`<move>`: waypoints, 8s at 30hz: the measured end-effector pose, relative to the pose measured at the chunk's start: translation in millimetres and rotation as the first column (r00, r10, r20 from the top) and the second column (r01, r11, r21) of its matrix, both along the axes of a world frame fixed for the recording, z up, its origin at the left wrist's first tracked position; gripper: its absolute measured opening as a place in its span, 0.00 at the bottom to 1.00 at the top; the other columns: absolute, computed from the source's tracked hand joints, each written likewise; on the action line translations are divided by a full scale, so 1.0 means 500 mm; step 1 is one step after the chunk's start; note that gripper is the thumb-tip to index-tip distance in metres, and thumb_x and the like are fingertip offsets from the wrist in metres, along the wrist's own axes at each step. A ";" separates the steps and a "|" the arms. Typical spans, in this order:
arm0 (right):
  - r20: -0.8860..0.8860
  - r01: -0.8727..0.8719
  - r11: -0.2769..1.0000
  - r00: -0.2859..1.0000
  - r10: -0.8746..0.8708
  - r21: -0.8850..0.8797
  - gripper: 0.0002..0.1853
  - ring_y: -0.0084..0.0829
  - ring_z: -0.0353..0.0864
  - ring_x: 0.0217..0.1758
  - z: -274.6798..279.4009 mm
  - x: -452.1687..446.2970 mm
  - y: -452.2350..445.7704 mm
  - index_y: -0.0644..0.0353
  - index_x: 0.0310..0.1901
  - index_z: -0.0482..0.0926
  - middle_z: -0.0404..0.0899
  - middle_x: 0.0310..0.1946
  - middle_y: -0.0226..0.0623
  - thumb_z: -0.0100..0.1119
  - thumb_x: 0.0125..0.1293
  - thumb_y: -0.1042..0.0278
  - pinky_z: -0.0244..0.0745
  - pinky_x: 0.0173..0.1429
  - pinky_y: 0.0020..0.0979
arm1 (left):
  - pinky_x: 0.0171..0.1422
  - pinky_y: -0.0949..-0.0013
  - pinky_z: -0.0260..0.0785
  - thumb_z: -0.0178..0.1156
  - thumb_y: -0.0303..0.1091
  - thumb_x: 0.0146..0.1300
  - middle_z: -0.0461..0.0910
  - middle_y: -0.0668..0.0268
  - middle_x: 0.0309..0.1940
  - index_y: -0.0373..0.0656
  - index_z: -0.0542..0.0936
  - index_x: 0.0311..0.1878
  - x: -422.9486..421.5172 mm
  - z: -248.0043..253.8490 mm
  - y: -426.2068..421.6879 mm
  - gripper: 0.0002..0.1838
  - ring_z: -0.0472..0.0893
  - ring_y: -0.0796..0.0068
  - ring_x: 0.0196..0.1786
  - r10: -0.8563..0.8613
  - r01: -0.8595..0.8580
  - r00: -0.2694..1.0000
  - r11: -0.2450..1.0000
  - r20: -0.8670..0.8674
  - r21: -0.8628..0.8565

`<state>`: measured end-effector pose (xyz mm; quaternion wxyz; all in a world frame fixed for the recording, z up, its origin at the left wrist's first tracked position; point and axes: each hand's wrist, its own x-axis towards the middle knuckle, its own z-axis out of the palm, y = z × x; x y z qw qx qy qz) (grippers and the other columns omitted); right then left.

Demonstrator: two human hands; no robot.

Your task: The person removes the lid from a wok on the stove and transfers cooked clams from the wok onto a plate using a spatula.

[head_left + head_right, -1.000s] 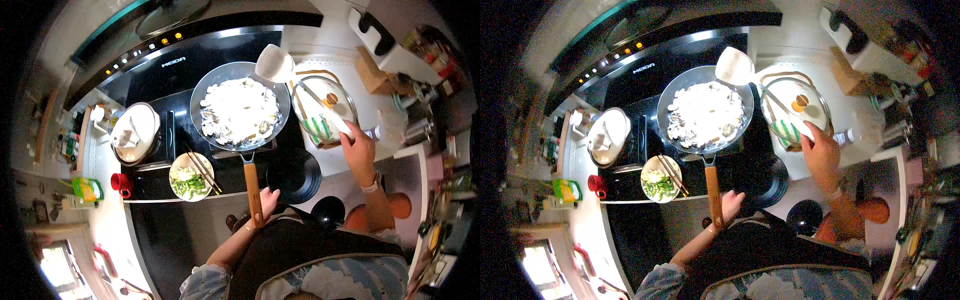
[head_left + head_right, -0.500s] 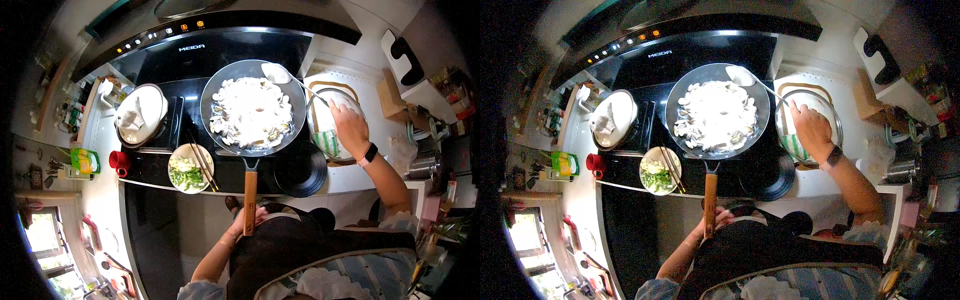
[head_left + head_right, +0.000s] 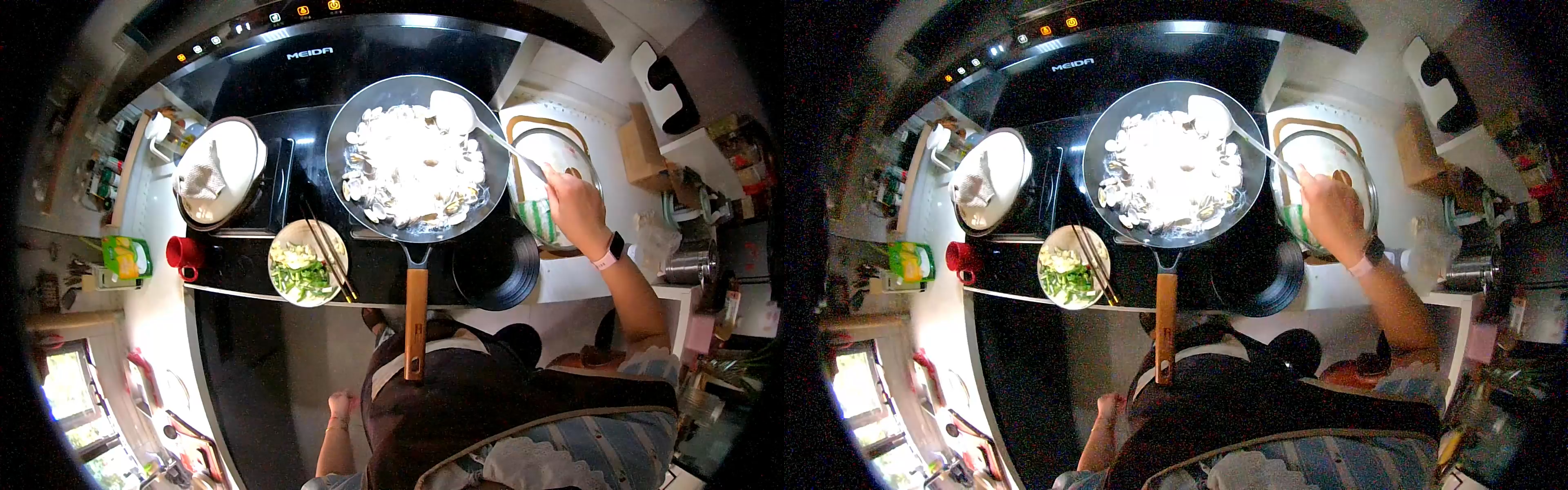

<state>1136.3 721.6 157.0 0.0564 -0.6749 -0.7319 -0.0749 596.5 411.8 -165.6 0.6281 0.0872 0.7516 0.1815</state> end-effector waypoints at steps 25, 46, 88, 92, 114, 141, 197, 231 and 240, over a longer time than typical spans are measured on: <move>0.663 -0.073 0.991 0.738 0.128 -0.111 0.24 0.37 0.79 0.32 0.228 -0.035 0.093 0.53 0.59 0.68 0.76 0.35 0.38 0.54 0.59 0.70 0.74 0.36 0.36 | 0.26 0.70 0.69 0.55 0.35 0.58 0.78 0.63 0.20 0.35 0.78 0.30 0.081 0.054 0.067 0.11 0.76 0.74 0.21 -0.549 0.568 0.787 0.823 -0.283 -0.017; -0.458 -0.041 0.942 0.880 -0.123 -0.332 0.15 0.33 0.82 0.29 0.002 -0.017 0.105 0.59 0.44 0.82 0.81 0.31 0.46 0.63 0.55 0.66 0.72 0.34 0.29 | 0.22 0.73 0.69 0.52 0.30 0.60 0.78 0.63 0.22 0.36 0.76 0.29 0.034 0.047 0.017 0.08 0.77 0.74 0.21 -0.235 0.224 0.965 0.970 -0.119 -0.099; -0.671 -0.066 0.897 0.688 -0.277 -0.438 0.15 0.27 0.82 0.29 -0.006 -0.066 0.048 0.65 0.42 0.82 0.83 0.30 0.47 0.65 0.50 0.71 0.74 0.38 0.25 | 0.26 0.68 0.67 0.53 0.36 0.58 0.76 0.60 0.17 0.31 0.79 0.27 -0.005 -0.070 -0.091 0.15 0.75 0.76 0.21 -0.561 0.650 0.672 0.759 -0.484 0.024; -0.755 -0.074 0.932 0.612 -0.238 -0.354 0.15 0.26 0.83 0.31 -0.046 -0.063 0.040 0.65 0.42 0.81 0.83 0.32 0.46 0.65 0.52 0.72 0.74 0.39 0.24 | 0.25 0.70 0.68 0.52 0.34 0.58 0.77 0.63 0.18 0.32 0.79 0.26 0.009 0.016 -0.019 0.14 0.75 0.77 0.21 -0.497 0.486 0.833 0.867 -0.241 -0.109; 0.176 -0.127 0.988 0.974 0.140 -0.084 0.17 0.38 0.76 0.24 0.122 -0.025 -0.043 0.47 0.52 0.76 0.74 0.28 0.35 0.55 0.61 0.64 0.70 0.26 0.38 | 0.24 0.72 0.67 0.55 0.33 0.59 0.76 0.68 0.18 0.35 0.80 0.30 0.027 0.020 0.023 0.11 0.73 0.78 0.20 -0.324 0.321 0.929 0.946 -0.182 -0.042; 0.282 -0.355 0.935 0.898 0.339 0.007 0.17 0.36 0.75 0.24 0.127 0.062 0.069 0.51 0.49 0.77 0.70 0.25 0.34 0.57 0.57 0.67 0.68 0.26 0.36 | 0.25 0.69 0.65 0.55 0.33 0.56 0.75 0.69 0.16 0.35 0.79 0.20 0.023 -0.063 -0.054 0.13 0.74 0.77 0.21 -0.492 0.477 0.833 0.870 -0.252 -0.122; 0.172 -0.154 0.978 0.969 0.177 -0.142 0.21 0.32 0.68 0.18 0.134 -0.052 -0.068 0.52 0.53 0.77 0.65 0.20 0.33 0.63 0.56 0.71 0.60 0.22 0.33 | 0.32 0.73 0.67 0.53 0.29 0.58 0.78 0.71 0.22 0.33 0.81 0.27 0.059 0.049 0.041 0.11 0.73 0.82 0.26 -0.507 0.510 0.818 0.858 -0.272 -0.064; -0.487 0.181 0.948 0.823 -0.293 -0.263 0.16 0.23 0.81 0.33 0.058 -0.003 -0.087 0.60 0.46 0.81 0.84 0.35 0.42 0.64 0.54 0.73 0.73 0.39 0.23 | 0.46 0.60 0.69 0.36 0.66 0.65 0.65 0.32 0.53 0.35 0.80 0.42 0.568 0.793 0.500 0.39 0.71 0.43 0.53 -0.793 -0.887 -0.043 0.310 0.608 0.342; -0.375 0.174 0.959 0.893 -0.250 -0.225 0.17 0.25 0.78 0.26 0.067 0.001 -0.089 0.55 0.47 0.81 0.81 0.29 0.40 0.65 0.54 0.72 0.70 0.33 0.25 | 0.46 0.62 0.67 0.35 0.66 0.65 0.68 0.36 0.52 0.33 0.81 0.38 0.580 0.792 0.485 0.40 0.70 0.48 0.51 -0.832 -0.891 0.070 0.196 0.550 0.410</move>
